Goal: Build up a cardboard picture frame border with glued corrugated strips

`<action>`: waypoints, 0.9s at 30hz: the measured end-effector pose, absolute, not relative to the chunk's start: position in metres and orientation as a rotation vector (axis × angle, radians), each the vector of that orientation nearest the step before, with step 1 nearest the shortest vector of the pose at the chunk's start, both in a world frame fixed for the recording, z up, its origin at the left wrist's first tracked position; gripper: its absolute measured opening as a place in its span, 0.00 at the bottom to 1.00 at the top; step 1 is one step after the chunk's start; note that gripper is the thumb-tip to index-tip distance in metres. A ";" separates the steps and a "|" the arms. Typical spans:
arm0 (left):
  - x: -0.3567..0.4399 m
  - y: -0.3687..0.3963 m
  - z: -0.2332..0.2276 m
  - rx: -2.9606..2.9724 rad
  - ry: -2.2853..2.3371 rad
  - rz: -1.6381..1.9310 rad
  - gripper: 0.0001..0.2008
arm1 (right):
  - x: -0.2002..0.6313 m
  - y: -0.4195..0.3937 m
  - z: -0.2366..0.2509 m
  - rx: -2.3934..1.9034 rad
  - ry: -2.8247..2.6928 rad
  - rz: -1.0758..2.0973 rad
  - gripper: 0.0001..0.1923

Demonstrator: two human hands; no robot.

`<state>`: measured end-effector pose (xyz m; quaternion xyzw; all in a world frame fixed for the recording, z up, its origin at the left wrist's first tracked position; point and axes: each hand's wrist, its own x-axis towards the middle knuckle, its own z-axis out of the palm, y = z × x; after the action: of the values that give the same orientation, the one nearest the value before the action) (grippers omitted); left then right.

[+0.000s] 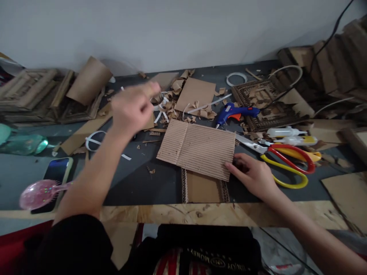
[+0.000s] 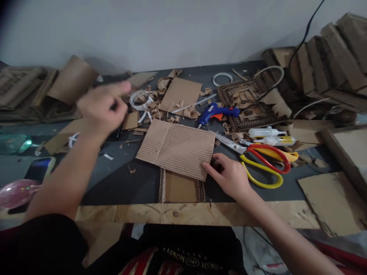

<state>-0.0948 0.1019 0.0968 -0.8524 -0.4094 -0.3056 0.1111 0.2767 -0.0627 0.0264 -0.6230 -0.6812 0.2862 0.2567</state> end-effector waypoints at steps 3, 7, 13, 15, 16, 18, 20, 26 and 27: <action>-0.071 0.036 0.082 -2.711 -0.565 -0.698 0.19 | 0.277 -0.056 0.035 -1.536 -1.625 1.108 0.20; -0.068 0.000 0.075 -2.525 -0.336 -0.643 0.20 | 0.278 -0.038 0.059 -1.424 -1.492 1.293 0.21; -0.079 -0.007 0.081 -2.269 -0.485 -0.891 0.28 | 0.260 0.033 0.081 -1.379 -1.436 1.165 0.18; -0.073 -0.012 0.076 -2.301 -0.496 -0.890 0.28 | 0.256 0.050 0.080 -1.458 -1.590 1.006 0.22; -0.068 -0.015 0.072 -2.342 -0.504 -0.875 0.27 | 0.255 0.052 0.078 -1.513 -1.673 0.856 0.26; -0.057 -0.023 0.062 -2.485 -0.538 -0.850 0.26 | 0.252 0.040 0.074 -1.574 -1.783 0.634 0.31; -0.044 -0.031 0.051 -2.693 -0.574 -0.860 0.25 | 0.246 0.012 0.069 -1.552 -1.803 0.745 0.29; -0.018 -0.045 0.036 -3.281 -0.356 -0.935 0.24 | 0.209 -0.056 0.059 -1.328 -1.541 1.362 0.29; -0.017 -0.045 0.035 -3.300 -0.315 -0.907 0.24 | 0.206 -0.056 0.058 -1.300 -1.437 1.428 0.29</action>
<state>-0.0171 -0.0446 0.0346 -0.9498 -0.0906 -0.2610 -0.1471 0.2057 -0.0558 0.0585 -0.5042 -0.5570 0.5538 0.3589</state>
